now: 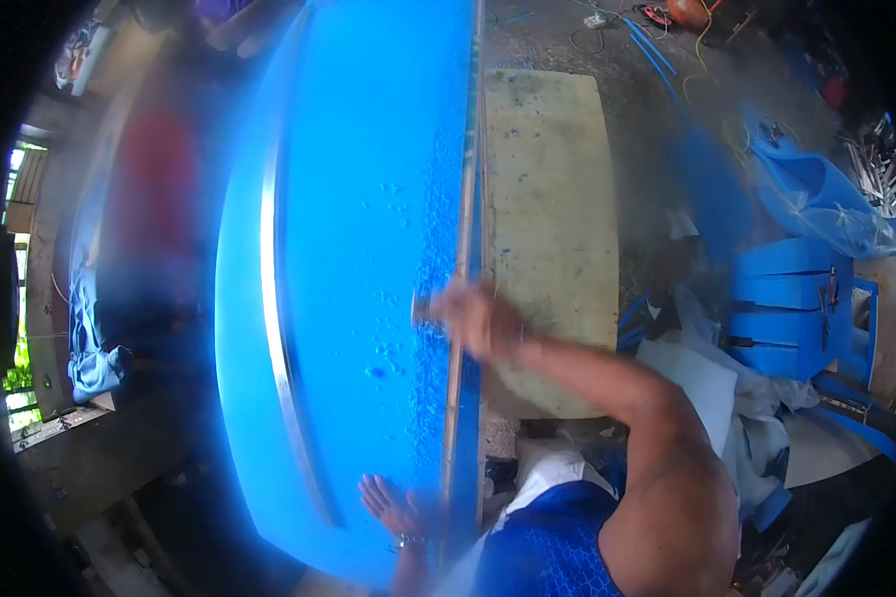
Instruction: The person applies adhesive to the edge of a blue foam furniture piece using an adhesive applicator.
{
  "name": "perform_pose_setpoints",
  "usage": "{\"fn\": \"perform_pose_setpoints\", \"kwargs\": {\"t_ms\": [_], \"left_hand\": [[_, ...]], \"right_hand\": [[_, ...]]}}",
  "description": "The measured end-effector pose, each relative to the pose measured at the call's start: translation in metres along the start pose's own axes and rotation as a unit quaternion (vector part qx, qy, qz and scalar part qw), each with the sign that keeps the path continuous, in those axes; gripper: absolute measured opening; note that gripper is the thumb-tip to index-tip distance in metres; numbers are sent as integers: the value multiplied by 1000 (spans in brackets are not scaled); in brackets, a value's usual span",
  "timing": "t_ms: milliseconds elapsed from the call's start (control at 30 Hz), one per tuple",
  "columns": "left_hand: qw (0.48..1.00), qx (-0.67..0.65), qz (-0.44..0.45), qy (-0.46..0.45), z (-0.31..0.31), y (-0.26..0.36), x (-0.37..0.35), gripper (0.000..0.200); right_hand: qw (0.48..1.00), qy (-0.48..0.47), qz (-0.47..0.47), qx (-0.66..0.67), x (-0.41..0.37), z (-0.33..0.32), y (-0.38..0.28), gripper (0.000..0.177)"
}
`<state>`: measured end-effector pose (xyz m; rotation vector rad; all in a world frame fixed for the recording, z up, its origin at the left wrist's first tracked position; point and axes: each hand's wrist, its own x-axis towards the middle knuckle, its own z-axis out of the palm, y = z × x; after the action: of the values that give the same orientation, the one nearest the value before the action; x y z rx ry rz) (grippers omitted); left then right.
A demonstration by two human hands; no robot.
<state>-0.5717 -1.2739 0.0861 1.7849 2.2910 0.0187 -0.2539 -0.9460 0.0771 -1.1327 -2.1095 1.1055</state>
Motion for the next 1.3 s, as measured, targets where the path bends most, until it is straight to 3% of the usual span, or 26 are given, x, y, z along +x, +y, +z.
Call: {"fn": "perform_pose_setpoints", "kwargs": {"t_ms": [33,67,133,200,367,500,767,1133,1300], "left_hand": [[1000,2,-2,-1,1,0,2,80],[1000,1,-3,-2,4,0,3,80],[1000,-5,15,11,7,-4,5,78],[1000,-6,21,12,11,-9,1,77],[999,23,38,13,18,-16,-3,76],[1000,6,21,-19,8,-9,4,75],[1000,-10,6,-23,2,-4,7,77],[998,-47,39,9,-1,-14,1,69],[987,-134,35,79,2,-63,-61,61]], "right_hand": [[955,175,-56,-231,32,-20,28,35],[888,257,-112,-364,67,-55,59,36],[883,385,24,-267,127,-100,127,45],[882,367,149,-253,167,-139,162,50],[875,316,194,-311,227,-182,198,45],[880,257,209,-341,228,-175,195,36],[901,272,55,-332,156,-97,138,33],[922,257,31,-289,21,56,4,39],[928,247,31,-276,-48,141,-66,38]]}}
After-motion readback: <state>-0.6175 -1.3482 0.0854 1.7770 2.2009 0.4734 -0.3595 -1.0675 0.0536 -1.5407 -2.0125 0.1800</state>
